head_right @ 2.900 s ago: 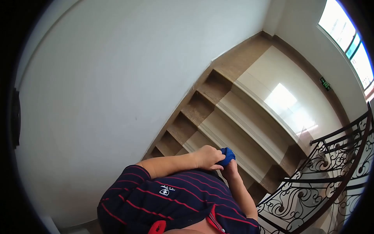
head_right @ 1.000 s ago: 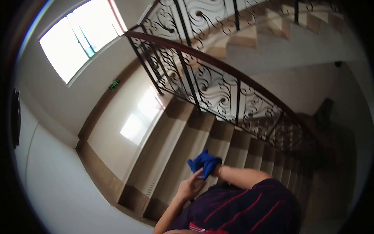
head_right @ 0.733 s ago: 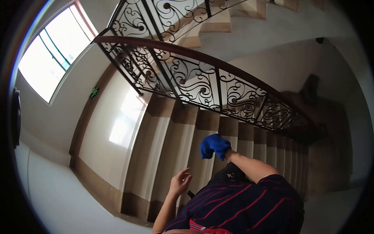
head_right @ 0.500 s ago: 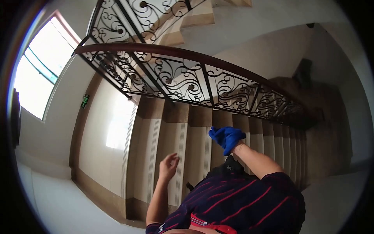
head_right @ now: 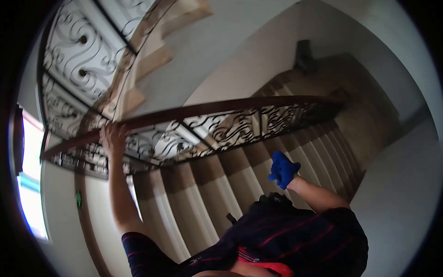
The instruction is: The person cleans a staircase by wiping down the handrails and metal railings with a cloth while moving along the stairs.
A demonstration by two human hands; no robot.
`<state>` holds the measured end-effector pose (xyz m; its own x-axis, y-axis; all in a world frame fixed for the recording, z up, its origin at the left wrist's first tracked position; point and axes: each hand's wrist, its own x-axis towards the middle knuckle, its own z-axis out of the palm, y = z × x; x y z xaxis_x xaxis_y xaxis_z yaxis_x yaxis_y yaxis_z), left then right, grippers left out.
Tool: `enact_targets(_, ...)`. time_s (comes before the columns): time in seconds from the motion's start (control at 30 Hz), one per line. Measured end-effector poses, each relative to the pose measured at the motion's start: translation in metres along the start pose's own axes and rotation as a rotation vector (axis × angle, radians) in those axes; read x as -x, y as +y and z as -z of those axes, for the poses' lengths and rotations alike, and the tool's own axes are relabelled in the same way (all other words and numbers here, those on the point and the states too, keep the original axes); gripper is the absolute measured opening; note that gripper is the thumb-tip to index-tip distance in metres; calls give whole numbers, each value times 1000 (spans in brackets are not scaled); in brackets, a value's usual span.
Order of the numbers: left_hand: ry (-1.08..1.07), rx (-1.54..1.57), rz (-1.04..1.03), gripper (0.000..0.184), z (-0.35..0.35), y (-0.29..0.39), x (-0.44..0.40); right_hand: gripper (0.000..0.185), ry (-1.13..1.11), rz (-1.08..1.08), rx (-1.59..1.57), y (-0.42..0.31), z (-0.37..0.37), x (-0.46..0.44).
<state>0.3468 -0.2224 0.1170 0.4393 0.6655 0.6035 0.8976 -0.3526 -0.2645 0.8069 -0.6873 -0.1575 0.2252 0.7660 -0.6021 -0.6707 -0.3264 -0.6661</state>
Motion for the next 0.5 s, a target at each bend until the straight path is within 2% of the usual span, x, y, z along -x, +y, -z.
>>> enact_targets(0.03,-58,-79,46,43,-7,-1,-26,30,52,-25,-50,-8,6,2)
enact_targets(0.07,-117,-356,-158,46,-29,-19,-44,31,142,-57,-116,-24,-4,17)
enact_targets(0.1,-245,-226,-180,48,-89,-59,-54,40,201,-61,-76,-33,-5,22)
enact_targets(0.13,-449,-113,76,49,-109,-65,-52,40,195,4,-32,-35,-1,25)
enact_targets(0.17,-430,86,147,46,-222,-127,-47,40,200,71,19,-36,4,32)
enact_targets(0.2,-66,-247,2,43,-226,-105,-16,40,266,125,-6,-44,4,38)
enact_targets(0.23,-162,-313,48,40,-182,-70,-20,30,314,190,166,-53,-1,40)
enact_targets(0.27,-132,-306,185,40,-132,-37,-30,22,366,221,335,-49,-7,45)
enact_targets(0.33,-115,-192,173,40,-129,-42,-31,20,378,291,24,-14,34,14)
enact_targets(0.37,-105,-173,155,44,-132,-39,-29,17,480,471,13,-10,26,4)
enact_targets(0.43,-65,-239,98,42,-164,-57,-24,15,451,782,734,14,68,-36)
enact_targets(0.47,121,-154,123,34,-138,-38,-26,16,413,642,605,4,52,-28)
enact_targets(0.5,160,-71,206,37,-99,-8,-34,18,404,539,429,-8,31,-27)
